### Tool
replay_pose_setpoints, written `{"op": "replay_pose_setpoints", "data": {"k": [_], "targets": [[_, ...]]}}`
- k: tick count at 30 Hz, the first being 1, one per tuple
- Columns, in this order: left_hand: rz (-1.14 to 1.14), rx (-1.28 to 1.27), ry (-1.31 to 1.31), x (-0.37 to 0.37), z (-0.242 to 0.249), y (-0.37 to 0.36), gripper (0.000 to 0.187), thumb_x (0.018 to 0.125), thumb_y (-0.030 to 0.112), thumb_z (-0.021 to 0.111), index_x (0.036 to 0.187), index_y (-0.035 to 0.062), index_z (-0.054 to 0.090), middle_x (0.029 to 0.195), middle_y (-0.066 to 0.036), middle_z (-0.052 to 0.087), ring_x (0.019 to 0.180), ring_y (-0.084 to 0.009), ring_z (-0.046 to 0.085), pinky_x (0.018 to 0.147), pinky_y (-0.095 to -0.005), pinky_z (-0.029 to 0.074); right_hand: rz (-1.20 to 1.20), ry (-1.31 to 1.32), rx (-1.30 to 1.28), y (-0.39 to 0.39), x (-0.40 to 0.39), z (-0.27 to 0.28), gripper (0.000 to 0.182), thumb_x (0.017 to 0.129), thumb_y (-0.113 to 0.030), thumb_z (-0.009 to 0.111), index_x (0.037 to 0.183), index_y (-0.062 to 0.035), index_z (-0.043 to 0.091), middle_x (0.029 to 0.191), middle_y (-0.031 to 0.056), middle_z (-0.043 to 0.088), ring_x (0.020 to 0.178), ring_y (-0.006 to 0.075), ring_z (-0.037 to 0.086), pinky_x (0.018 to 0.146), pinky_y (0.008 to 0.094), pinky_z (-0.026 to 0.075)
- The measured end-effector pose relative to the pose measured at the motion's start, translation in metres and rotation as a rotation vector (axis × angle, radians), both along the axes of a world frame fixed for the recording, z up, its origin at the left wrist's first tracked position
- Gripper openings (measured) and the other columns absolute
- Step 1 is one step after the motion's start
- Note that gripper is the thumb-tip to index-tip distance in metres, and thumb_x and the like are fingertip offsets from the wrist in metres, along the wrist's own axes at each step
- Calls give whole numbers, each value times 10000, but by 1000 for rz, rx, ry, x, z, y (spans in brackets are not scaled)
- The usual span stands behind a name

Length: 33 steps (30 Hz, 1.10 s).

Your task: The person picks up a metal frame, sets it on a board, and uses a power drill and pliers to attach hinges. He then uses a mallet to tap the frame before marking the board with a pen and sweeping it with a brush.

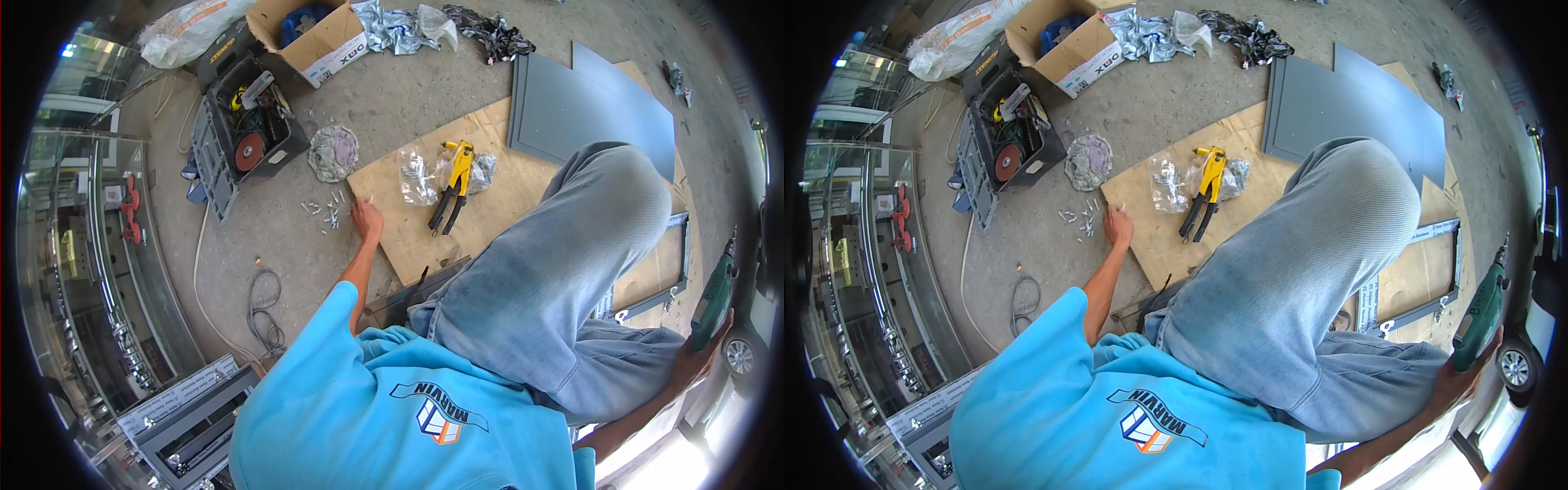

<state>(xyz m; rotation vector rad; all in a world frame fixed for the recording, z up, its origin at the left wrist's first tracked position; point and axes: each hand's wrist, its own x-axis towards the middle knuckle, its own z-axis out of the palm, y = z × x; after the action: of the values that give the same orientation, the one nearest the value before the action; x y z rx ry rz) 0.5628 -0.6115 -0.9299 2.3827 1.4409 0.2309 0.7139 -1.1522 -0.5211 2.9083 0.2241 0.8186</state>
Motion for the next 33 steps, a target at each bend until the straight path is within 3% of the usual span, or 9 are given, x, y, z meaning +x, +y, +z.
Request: {"op": "replay_pose_setpoints", "data": {"k": [4,9,13,18,22,25,27,30,33], "targets": [[-144,-302,-234,46,13,0,206,836,169,572,945,-4,589,920,-202,594,883,-350,562,784,-410,431,19,-3,44,10,2,1,735,750,17,496,1402,-224,257,1347,97,436,1150,324,494,873,395,442],[38,-141,-489,54,16,-18,223,866,144,521,1034,5,572,1006,-200,567,938,-359,545,799,-416,433,47,-23,14,12,5,3,741,743,25,495,1400,-225,261,1343,94,441,1144,322,499,866,397,443],[202,19,-354,-12,-2,12,220,849,130,546,1044,33,574,967,-169,555,910,-345,545,781,-406,439,24,-3,18,15,4,2,767,718,41,495,1399,-228,265,1329,103,455,1099,336,529,842,397,453],[-76,-46,-69,-55,-2,33,146,835,138,568,946,44,553,962,-127,527,862,-323,553,749,-418,446,60,-3,-16,19,4,5,798,691,49,505,1396,-243,269,1302,117,479,1020,351,572,787,402,469],[205,-72,-83,-40,2,27,135,846,160,563,906,40,554,930,-124,547,876,-309,562,740,-410,449,-77,51,56,11,4,2,748,729,21,478,1398,-235,262,1359,100,422,1146,339,492,834,422,444],[162,-78,-299,-14,6,19,172,845,172,567,938,28,558,987,-128,563,869,-314,565,751,-415,450,-9,39,63,15,5,3,756,724,23,484,1399,-234,259,1368,91,413,1160,331,482,858,411,442],[-121,-259,-300,2,11,8,302,839,213,587,1075,29,545,1094,-170,554,951,-336,551,817,-405,442,44,22,19,17,6,5,760,716,27,492,1396,-230,269,1349,95,435,1112,335,518,830,407,452],[-215,-83,-435,18,27,-12,539,806,304,635,1242,41,456,1252,-190,465,1126,-373,450,898,-437,404,60,-3,-10,15,6,4,758,709,31,493,1392,-219,280,1335,92,452,1078,335,545,815,405,461],[100,153,-111,-9,14,9,753,767,411,656,1377,133,313,1403,-193,284,1258,-418,278,980,-528,313,27,-12,9,10,6,3,739,726,14,484,1397,-209,268,1357,92,426,1142,324,498,872,401,443]]}}
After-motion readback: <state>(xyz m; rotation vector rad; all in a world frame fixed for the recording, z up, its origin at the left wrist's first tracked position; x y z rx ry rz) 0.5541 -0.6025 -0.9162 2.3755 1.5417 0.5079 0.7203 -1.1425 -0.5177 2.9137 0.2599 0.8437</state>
